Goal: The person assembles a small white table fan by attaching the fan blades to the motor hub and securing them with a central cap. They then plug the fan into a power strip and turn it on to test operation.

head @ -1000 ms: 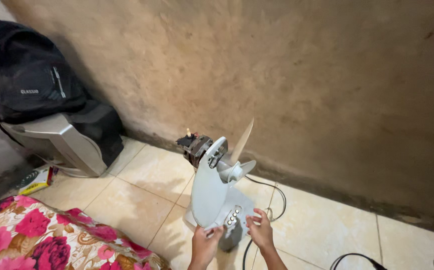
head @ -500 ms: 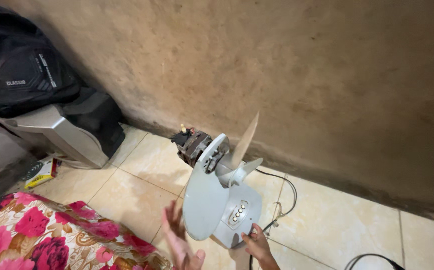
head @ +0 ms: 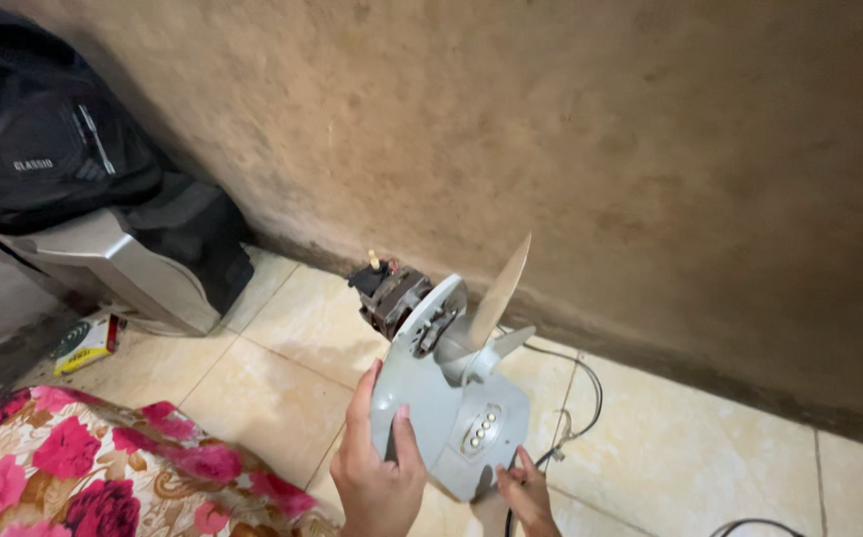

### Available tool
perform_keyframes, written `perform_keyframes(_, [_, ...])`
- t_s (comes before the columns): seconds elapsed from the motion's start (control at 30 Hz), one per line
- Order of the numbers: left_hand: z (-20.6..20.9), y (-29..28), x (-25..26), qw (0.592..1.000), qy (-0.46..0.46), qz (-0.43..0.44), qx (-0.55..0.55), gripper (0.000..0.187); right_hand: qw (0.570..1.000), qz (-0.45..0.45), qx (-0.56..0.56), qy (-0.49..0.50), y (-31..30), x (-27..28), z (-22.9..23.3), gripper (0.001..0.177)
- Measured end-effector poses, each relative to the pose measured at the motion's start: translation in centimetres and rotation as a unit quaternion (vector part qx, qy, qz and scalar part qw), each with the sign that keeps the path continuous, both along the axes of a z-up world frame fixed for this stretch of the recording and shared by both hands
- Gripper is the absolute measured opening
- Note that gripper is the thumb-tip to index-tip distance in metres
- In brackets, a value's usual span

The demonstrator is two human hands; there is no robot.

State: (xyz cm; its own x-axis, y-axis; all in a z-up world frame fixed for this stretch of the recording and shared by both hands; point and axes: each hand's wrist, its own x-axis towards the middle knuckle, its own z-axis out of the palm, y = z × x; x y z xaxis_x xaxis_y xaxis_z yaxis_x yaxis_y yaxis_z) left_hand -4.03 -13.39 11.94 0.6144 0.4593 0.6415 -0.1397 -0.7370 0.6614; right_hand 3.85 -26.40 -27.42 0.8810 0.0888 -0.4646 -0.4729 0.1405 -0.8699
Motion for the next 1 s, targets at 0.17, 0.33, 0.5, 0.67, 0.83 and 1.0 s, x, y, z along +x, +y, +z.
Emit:
perform_keyframes(0.17, [-0.1,1.9,1.2,1.0,0.002,0.004,0.005,0.053,0.997,-0.015,0.047,0.063,0.7,0.9,-0.1,0.082])
perform_keyframes(0.33, [-0.5,4.3,2.4,1.0,-0.019,0.004,0.016,0.053,0.993,-0.014,0.098,0.068,2.9,1.7,-0.1,0.086])
perform_keyframes(0.5, [-1.5,6.8,3.8,0.999,-0.015,0.041,0.002,0.049,0.991,-0.018,0.121,0.06,5.4,2.3,-0.3,0.088])
perform_keyframes(0.67, [-2.3,9.3,4.8,0.998,-0.022,0.06,0.005,0.05,0.987,-0.012,0.147,0.065,7.8,3.0,-0.5,0.09])
perform_keyframes(0.83, [-2.8,11.3,6.7,0.999,-0.039,0.029,-0.019,0.048,0.985,-0.011,0.159,0.066,8.8,5.3,-0.5,0.085])
perform_keyframes(1.0, [-3.8,13.2,8.0,0.998,-0.053,0.037,0.003,0.048,0.983,0.045,0.148,0.098,11.2,6.4,-1.6,0.096])
